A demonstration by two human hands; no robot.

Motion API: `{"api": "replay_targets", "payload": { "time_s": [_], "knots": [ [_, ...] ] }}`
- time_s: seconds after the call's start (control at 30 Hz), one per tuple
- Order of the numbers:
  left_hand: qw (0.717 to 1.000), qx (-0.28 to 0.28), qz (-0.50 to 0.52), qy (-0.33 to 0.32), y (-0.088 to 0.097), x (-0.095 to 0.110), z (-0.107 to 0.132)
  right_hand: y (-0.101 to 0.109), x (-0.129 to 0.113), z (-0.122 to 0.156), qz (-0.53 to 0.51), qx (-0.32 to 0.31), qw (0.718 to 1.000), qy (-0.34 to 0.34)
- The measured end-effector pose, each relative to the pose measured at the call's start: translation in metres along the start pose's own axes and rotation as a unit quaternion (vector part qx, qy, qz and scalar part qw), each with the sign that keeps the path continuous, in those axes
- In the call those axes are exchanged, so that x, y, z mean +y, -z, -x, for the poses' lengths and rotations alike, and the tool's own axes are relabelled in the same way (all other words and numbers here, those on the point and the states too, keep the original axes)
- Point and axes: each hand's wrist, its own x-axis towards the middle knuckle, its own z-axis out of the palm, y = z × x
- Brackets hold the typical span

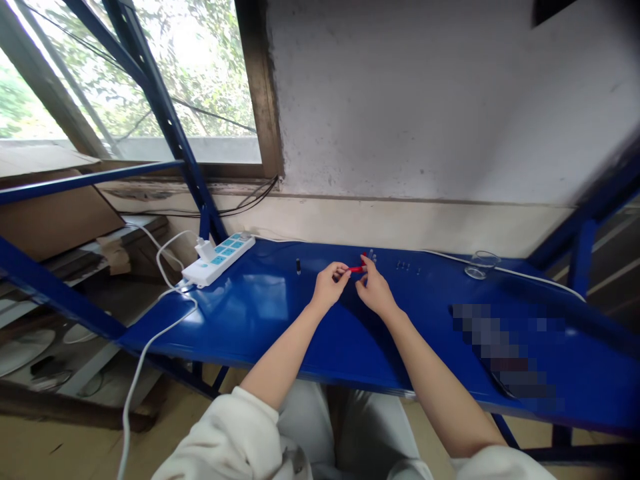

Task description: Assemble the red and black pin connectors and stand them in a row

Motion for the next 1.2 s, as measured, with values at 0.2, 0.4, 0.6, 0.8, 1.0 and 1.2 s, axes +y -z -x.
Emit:
{"api": "replay_targets", "payload": {
  "time_s": [0.2, 0.4, 0.6, 0.8, 1.0, 1.2],
  "knots": [
    [0.984, -0.021, -0.154, -0.092, 0.016, 0.017, -0.02, -0.003, 0.001, 0.0, -0.026, -0.009, 0.999, 0.028],
    [0.881, -0.169, -0.421, -0.133, 0.056, 0.047, -0.071, -0.002, 0.0, 0.0, -0.006, -0.01, 1.0, 0.027],
    [0.778, -0.235, -0.58, -0.063, 0.081, 0.047, -0.092, -0.001, 0.003, 0.0, -0.004, -0.03, 0.999, 0.031],
    [0.755, -0.239, -0.609, -0.052, 0.09, 0.021, -0.088, -0.003, 0.005, -0.001, -0.007, -0.043, 0.999, 0.027],
    [0.765, -0.242, -0.595, -0.031, 0.095, 0.017, -0.088, -0.003, 0.007, -0.001, -0.004, -0.032, 0.999, 0.039],
    [0.76, -0.25, -0.599, -0.034, 0.096, 0.02, -0.087, -0.003, 0.009, -0.002, -0.006, -0.029, 0.999, 0.038]
  ]
}}
